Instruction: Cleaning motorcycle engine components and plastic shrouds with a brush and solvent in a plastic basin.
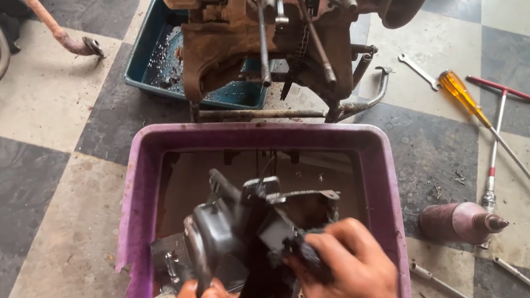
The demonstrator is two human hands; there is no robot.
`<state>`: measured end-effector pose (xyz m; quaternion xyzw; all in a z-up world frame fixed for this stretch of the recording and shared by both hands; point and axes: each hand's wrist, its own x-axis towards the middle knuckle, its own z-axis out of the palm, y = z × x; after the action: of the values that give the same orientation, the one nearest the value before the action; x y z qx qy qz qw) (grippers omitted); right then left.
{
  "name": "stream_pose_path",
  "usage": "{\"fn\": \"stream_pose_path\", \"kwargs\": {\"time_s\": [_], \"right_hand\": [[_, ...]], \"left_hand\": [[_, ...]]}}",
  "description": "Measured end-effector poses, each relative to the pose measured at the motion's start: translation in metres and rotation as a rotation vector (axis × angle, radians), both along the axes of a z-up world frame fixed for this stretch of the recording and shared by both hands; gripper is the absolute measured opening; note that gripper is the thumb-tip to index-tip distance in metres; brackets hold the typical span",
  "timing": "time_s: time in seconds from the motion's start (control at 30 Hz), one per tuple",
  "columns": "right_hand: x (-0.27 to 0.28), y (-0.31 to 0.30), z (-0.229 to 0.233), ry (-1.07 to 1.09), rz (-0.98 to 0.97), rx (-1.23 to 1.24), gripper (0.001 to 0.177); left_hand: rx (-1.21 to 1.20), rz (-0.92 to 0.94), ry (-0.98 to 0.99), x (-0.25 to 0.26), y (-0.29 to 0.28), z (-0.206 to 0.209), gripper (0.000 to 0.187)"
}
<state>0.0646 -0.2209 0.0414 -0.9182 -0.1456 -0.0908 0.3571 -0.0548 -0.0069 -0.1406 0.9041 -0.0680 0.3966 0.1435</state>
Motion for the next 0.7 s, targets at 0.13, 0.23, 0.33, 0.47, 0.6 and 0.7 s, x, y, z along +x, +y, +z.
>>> {"fn": "stream_pose_path", "kwargs": {"time_s": [0.13,0.23,0.33,0.47,0.6,0.7], "right_hand": [[0.003,-0.019,0.005,-0.051,-0.077,0.161,0.026],[-0.001,-0.039,0.001,0.15,-0.2,0.663,0.028],[-0.008,-0.062,-0.006,0.166,-0.261,0.672,0.031],[-0.003,-0.081,-0.009,0.067,-0.226,1.024,0.03],[0.0,-0.092,0.0,0.265,-0.194,1.014,0.049],[-0.008,-0.075,0.025,0.221,-0.167,0.626,0.045]], "left_hand": [[-0.826,-0.037,0.388,0.0,-0.009,0.022,0.019],[-1.155,-0.009,0.426,0.01,-0.017,0.036,0.024],[-1.206,0.065,0.382,0.016,-0.011,0.032,0.028],[-1.404,0.112,0.422,0.027,-0.006,0.048,0.033],[-1.582,0.152,0.399,0.037,0.004,0.061,0.037],[-1.592,0.173,0.378,0.04,0.0,0.066,0.038]]}}
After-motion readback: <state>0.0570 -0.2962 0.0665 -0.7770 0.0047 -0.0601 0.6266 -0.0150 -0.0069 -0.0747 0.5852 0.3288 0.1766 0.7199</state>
